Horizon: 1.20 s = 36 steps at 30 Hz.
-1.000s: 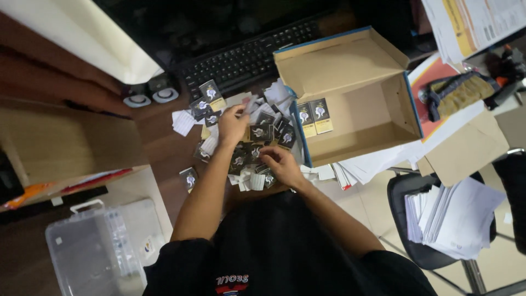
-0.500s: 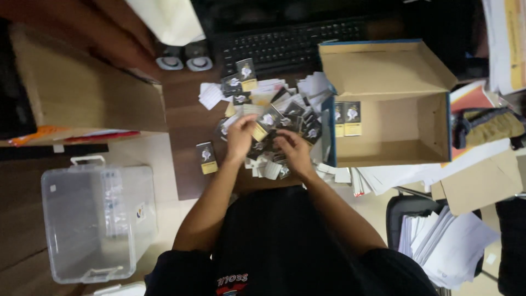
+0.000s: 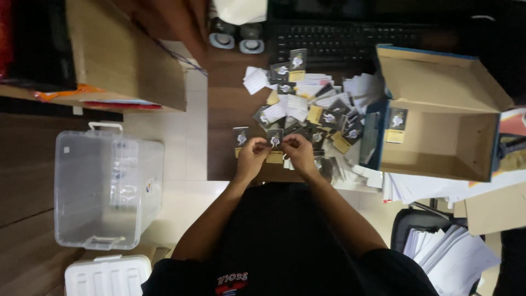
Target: Sort small packaged items and place them into a box.
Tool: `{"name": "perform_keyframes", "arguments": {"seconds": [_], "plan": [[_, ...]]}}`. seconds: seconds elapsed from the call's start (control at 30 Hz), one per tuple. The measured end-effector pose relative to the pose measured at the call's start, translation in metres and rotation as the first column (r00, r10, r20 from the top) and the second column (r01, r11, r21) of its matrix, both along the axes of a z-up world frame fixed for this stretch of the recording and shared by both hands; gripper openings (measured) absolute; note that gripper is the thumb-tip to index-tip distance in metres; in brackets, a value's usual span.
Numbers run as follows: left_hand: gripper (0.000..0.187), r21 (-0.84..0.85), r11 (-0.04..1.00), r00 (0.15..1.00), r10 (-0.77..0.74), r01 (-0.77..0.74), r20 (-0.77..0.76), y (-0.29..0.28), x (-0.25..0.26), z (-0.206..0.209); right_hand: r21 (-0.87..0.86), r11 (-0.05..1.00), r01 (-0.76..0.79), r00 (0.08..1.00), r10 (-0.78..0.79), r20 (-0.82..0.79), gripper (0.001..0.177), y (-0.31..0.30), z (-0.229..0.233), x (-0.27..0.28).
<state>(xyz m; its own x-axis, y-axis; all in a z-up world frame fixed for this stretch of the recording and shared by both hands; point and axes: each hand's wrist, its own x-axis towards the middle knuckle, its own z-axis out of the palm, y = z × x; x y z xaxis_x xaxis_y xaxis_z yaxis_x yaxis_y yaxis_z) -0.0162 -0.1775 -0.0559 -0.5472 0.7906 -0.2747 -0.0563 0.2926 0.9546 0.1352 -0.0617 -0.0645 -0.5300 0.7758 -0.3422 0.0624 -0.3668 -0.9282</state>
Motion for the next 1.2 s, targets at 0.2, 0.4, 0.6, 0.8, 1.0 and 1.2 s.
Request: {"name": "perform_keyframes", "arguments": {"seconds": [0.2, 0.4, 0.6, 0.8, 1.0, 1.2], "plan": [[0.049, -0.015, 1.0, 1.0, 0.002, -0.002, -0.02, -0.027, -0.048, -0.009, 0.171, 0.974, -0.15, 0.989, 0.151, 0.01, 0.014, -0.025, -0.056, -0.032], [0.051, -0.058, 0.998, 0.99, -0.015, 0.006, -0.143, -0.046, -0.095, -0.027, 0.059, 0.991, -0.122, 0.966, 0.104, 0.238, 0.028, -0.049, -0.044, -0.071], [0.053, -0.131, 0.987, 0.946, -0.125, 0.089, -0.3, -0.026, -0.115, -0.019, 0.309, 0.947, -0.088, 0.951, -0.013, 0.31, 0.031, -0.059, -0.04, -0.086], [0.055, -0.148, 0.983, 0.837, -0.172, 0.11, -0.52, -0.022, -0.114, -0.026, 0.187, 0.982, -0.018, 0.929, -0.053, 0.366, 0.019, -0.067, -0.047, -0.087], [0.057, -0.071, 0.866, 0.548, -0.374, 0.494, -0.748, -0.022, -0.122, 0.045, 0.229, 0.973, 0.038, 0.984, -0.076, 0.159, 0.015, -0.07, -0.069, -0.079], [0.058, -0.325, 0.722, 0.273, -0.577, 0.61, -0.769, -0.017, -0.125, 0.043, 0.236, 0.971, -0.033, 0.954, -0.04, 0.296, 0.01, -0.067, -0.064, -0.082]]}}
